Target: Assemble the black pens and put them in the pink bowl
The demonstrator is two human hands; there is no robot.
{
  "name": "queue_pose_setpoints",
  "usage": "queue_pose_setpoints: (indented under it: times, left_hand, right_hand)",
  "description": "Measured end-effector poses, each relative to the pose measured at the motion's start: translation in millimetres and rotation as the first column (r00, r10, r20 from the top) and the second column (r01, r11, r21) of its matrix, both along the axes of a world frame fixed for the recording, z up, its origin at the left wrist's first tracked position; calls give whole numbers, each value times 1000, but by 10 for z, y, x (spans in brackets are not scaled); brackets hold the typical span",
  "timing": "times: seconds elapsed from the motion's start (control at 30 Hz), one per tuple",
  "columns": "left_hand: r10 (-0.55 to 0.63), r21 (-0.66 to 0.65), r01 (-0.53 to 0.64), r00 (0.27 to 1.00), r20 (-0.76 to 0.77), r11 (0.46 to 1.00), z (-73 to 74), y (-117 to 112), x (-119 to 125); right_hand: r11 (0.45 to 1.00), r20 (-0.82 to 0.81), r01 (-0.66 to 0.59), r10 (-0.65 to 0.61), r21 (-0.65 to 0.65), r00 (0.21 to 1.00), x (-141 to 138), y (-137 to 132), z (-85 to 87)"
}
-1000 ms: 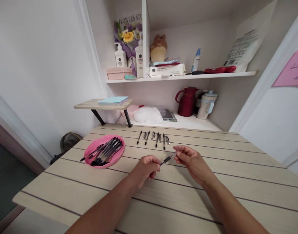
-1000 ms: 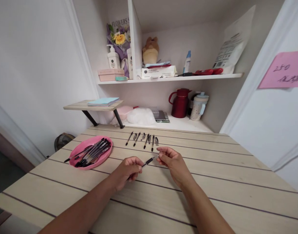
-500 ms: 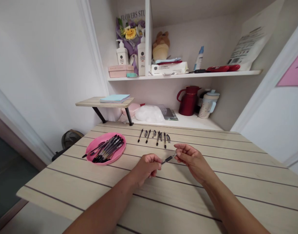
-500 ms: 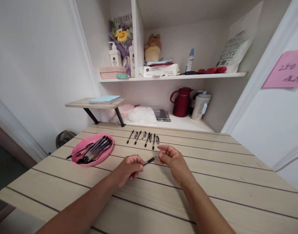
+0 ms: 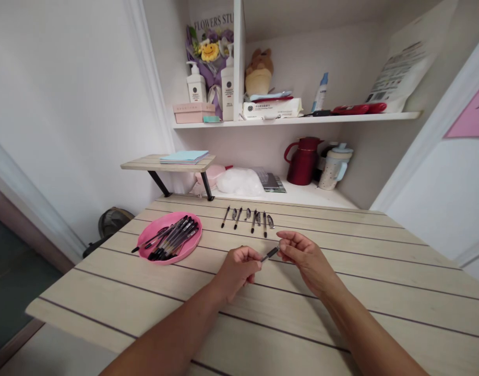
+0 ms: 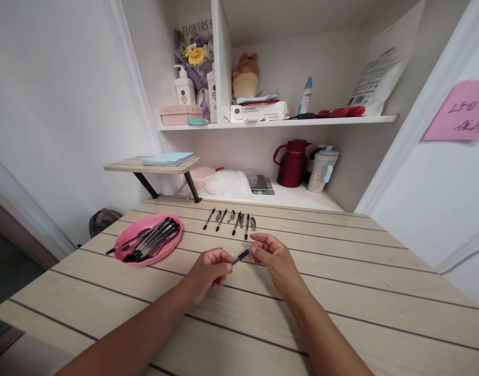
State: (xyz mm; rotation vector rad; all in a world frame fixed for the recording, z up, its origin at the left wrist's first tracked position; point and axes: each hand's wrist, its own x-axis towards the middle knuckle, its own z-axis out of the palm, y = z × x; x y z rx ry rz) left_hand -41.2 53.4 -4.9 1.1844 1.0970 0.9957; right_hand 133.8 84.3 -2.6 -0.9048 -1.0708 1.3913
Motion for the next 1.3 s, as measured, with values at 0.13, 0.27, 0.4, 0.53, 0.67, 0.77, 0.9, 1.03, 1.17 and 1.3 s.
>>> queue_pose_setpoints:
  times: [0.13,0.27,0.4,0.53,0.67,0.77,0.9,1.03,1.17,1.3]
  left_hand:
    - [138,246,-110,985,-100,963,14,-38,35]
    - [133,234,-119,990,-45,965,33,-62,51]
    - [107,97,-111,993,51,989,54,-71,47]
    - [101,64,-104,993,57,993,71,-78,43]
    - [92,76,-98,992,81,992,73,-83,54]
    - [98,73,-104,991,87,992,76,-89,63]
    - [95,62,-101,991,98,993,83,-92,64]
    - [88,58,-94,991,103,994,84,-89,64]
    - [98,44,-105,988,123,994,81,-95,68]
    - [93,47,-100,989,118,994,78,-104,69]
  right_hand:
    - [1000,-31,13,-13,-16,999,-41,-6,-20]
    - [1000,-52,-2,1,-20,999,-29,-23,-2]
    - [996,-131,-86,81,-35,988,8,-38,31]
    - [995,-140,-93,86,-44,986,-3,-26,-5]
    - [997,-118,-68,63,-32,991,-54,-13,-69]
    - [998,-116,-59,58,-2,992,-78,-24,-73]
    - [992,-178,-124,120,-8,977,-80,-47,-39]
    - [999,-150,-44,39,-32,988,-87,-51,-37]
    - [990,-168,-138,130,-38,977,-91,-65,-21]
    - [996,-138,-87,82,-33,987,-88,-68,-13]
